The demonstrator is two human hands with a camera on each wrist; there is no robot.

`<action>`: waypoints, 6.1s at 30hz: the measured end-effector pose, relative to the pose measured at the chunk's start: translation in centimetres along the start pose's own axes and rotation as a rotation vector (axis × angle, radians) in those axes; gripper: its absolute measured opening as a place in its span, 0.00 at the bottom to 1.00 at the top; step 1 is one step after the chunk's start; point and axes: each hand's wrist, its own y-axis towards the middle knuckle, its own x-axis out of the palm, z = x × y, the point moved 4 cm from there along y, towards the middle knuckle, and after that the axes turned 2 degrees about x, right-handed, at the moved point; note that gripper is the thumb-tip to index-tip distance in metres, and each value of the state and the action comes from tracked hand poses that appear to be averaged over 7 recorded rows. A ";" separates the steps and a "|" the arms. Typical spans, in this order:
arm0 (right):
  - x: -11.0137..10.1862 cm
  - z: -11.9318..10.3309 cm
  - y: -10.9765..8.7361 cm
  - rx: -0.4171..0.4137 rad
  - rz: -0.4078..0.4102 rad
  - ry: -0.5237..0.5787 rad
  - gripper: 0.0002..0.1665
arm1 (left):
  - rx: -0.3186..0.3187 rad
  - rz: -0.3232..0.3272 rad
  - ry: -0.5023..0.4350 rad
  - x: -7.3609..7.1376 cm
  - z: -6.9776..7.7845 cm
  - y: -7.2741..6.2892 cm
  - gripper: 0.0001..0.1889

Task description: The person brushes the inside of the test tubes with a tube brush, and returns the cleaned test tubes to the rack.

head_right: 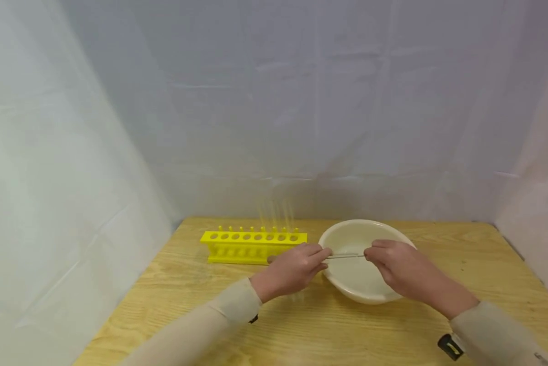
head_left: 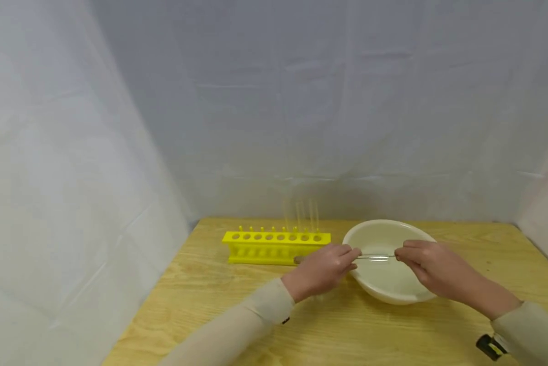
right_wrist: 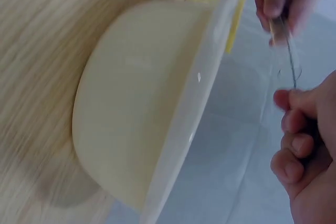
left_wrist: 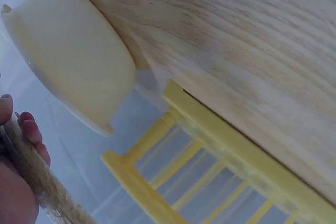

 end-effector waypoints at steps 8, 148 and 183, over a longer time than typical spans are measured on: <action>0.9 -0.2 0.3 -0.030 0.009 0.026 0.16 | -0.016 0.000 0.003 0.1 0.1 -0.5 0.15; -2.0 5.0 -3.0 0.142 -0.125 -0.083 0.19 | -0.081 -0.009 -0.044 -0.3 -2.2 -3.6 0.14; -4.3 9.4 -8.0 0.309 -0.036 -0.208 0.09 | -0.187 0.032 -0.034 -0.6 -3.4 -5.9 0.18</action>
